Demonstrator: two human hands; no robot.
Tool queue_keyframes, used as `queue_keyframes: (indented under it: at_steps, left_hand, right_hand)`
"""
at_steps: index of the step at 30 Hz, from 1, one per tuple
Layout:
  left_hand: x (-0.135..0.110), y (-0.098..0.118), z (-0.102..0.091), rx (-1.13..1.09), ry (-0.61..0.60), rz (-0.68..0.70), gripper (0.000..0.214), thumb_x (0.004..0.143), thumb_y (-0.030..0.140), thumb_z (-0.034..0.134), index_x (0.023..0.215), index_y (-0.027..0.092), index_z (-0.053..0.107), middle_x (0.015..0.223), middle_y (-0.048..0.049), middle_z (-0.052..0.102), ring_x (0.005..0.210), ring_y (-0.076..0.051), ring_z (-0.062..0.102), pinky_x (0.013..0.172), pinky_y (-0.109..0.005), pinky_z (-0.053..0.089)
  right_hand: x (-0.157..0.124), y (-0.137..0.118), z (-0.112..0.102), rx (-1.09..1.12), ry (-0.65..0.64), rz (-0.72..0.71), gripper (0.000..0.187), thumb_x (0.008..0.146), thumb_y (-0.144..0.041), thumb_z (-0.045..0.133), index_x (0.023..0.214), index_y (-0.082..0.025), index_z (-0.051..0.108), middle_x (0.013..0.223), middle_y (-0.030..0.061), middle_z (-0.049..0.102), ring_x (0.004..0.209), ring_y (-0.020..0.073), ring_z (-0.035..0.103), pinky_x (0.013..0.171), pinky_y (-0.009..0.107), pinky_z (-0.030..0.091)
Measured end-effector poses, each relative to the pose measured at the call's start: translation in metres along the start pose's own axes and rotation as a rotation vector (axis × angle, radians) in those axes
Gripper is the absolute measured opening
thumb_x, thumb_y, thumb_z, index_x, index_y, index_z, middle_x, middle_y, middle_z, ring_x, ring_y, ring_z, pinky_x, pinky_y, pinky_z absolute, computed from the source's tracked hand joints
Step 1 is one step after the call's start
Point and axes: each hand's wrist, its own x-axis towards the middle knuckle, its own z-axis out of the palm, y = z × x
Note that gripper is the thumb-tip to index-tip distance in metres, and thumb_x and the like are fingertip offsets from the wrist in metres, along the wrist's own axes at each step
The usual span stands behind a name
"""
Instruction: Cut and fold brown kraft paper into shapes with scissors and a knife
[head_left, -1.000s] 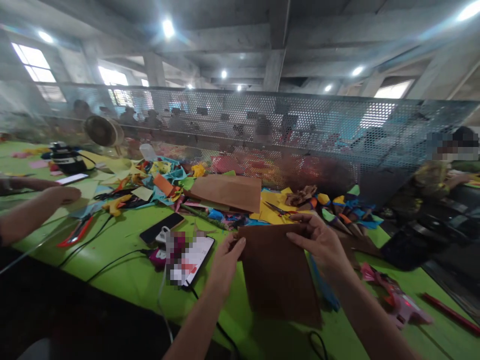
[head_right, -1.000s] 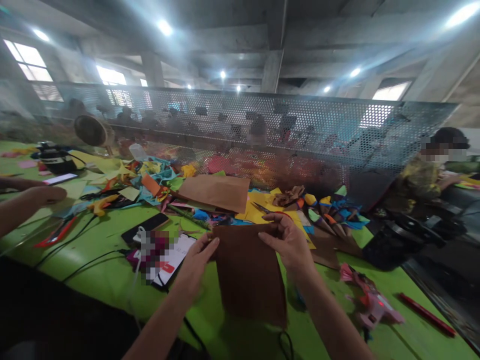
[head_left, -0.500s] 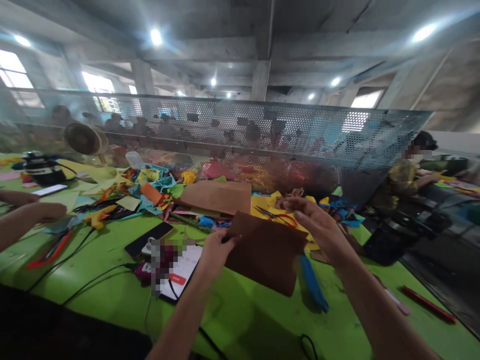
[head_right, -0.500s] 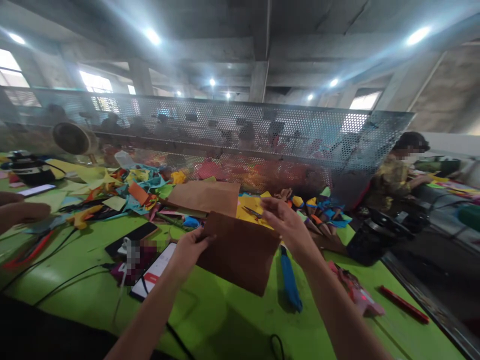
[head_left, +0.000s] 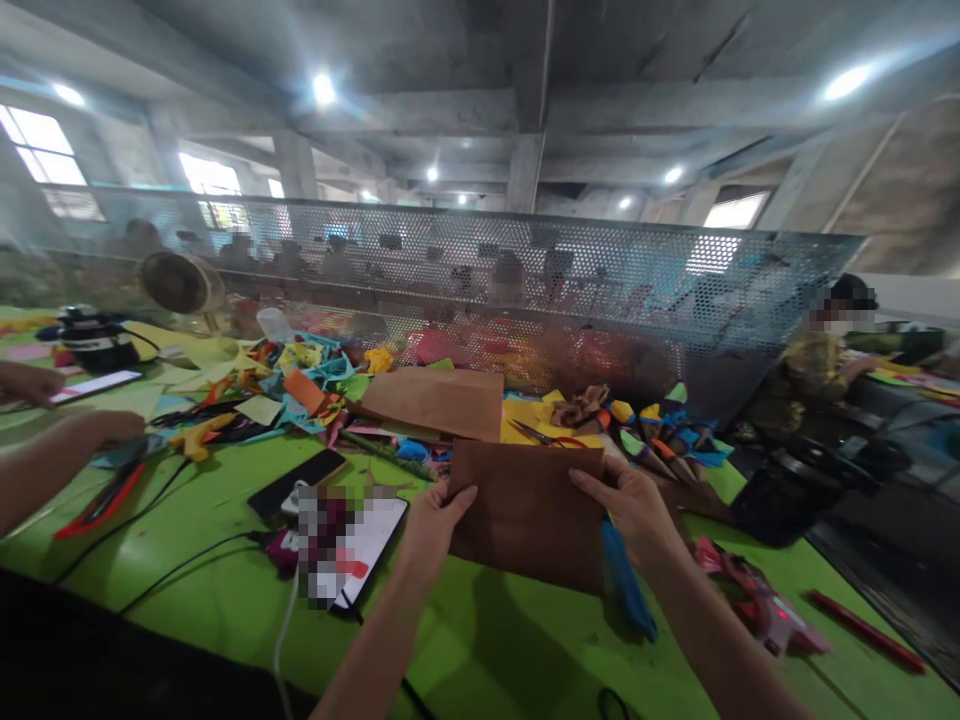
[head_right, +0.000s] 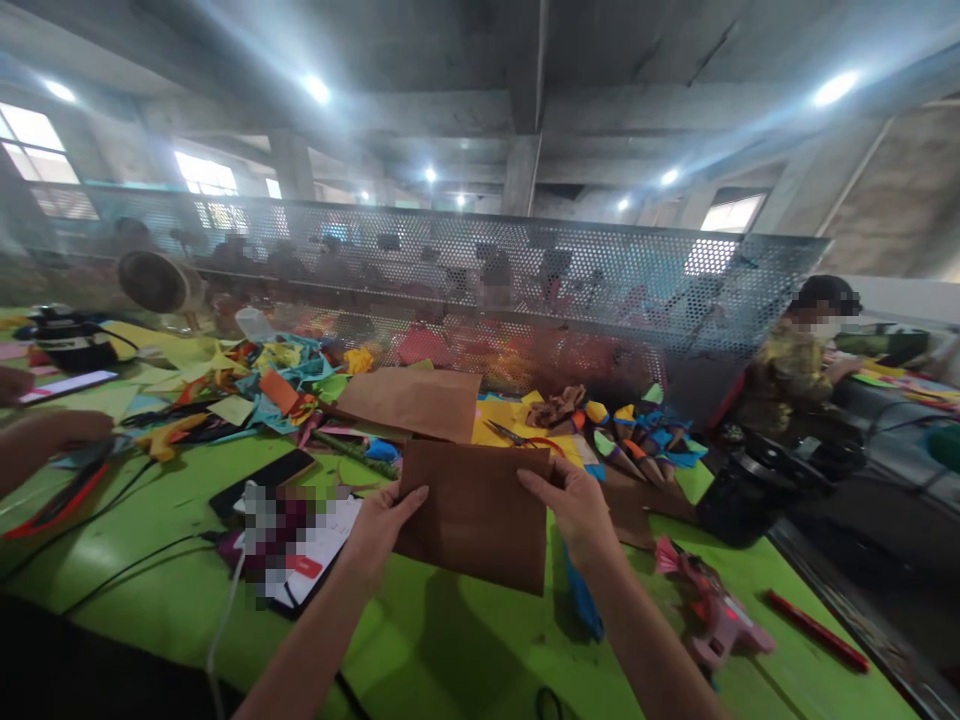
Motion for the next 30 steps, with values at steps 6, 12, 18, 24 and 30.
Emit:
queue_keyframes:
  at_steps: [6, 12, 18, 24, 30]
  left_hand:
    - [-0.003, -0.002, 0.002, 0.009, -0.038, 0.018, 0.041, 0.069, 0.039, 0.078, 0.101, 0.014, 0.073, 0.092, -0.0078, 0.077, 0.082, -0.024, 0.071, 0.079, -0.035, 0.055]
    - [0.000, -0.004, 0.000, 0.113, -0.060, 0.087, 0.036, 0.073, 0.040, 0.072, 0.099, 0.015, 0.072, 0.097, -0.0063, 0.076, 0.089, -0.025, 0.069, 0.082, -0.035, 0.052]
    - [0.004, -0.008, -0.023, 0.515, -0.054, 0.112, 0.027, 0.080, 0.034, 0.061, 0.097, 0.015, 0.072, 0.095, -0.0077, 0.075, 0.090, -0.027, 0.068, 0.078, -0.035, 0.051]
    - [-0.019, -0.019, -0.032, 1.325, 0.028, 0.029, 0.017, 0.088, 0.023, 0.051, 0.088, 0.015, 0.067, 0.088, -0.0123, 0.072, 0.085, -0.027, 0.067, 0.074, -0.034, 0.047]
    - [-0.048, -0.028, -0.023, 1.779, 0.116, 0.229, 0.026, 0.093, 0.018, 0.044, 0.116, 0.015, 0.057, 0.103, -0.0130, 0.066, 0.097, -0.027, 0.063, 0.085, -0.040, 0.048]
  right_hand:
    - [0.001, 0.007, -0.004, 0.025, 0.045, -0.001, 0.041, 0.060, -0.042, 0.085, 0.093, -0.020, 0.073, 0.080, 0.0030, 0.077, 0.079, 0.0274, 0.072, 0.076, 0.038, 0.054]
    - [-0.004, 0.008, -0.003, 0.078, 0.005, 0.059, 0.038, 0.066, -0.040, 0.082, 0.098, -0.022, 0.070, 0.084, 0.0036, 0.078, 0.078, 0.0272, 0.073, 0.075, 0.040, 0.056]
    - [-0.002, 0.037, -0.015, -0.305, -0.149, 0.081, 0.035, 0.078, -0.044, 0.067, 0.101, -0.018, 0.066, 0.083, 0.0066, 0.076, 0.073, 0.0275, 0.071, 0.065, 0.039, 0.055]
    - [-0.003, 0.086, -0.020, -1.099, -0.217, -0.095, 0.028, 0.085, -0.037, 0.052, 0.098, -0.017, 0.067, 0.088, 0.0087, 0.074, 0.083, 0.0289, 0.069, 0.070, 0.037, 0.049]
    - [-0.013, 0.101, -0.013, -1.314, -0.213, -0.082, 0.030, 0.092, -0.030, 0.046, 0.113, -0.015, 0.061, 0.098, 0.0168, 0.072, 0.091, 0.0327, 0.067, 0.070, 0.035, 0.044]
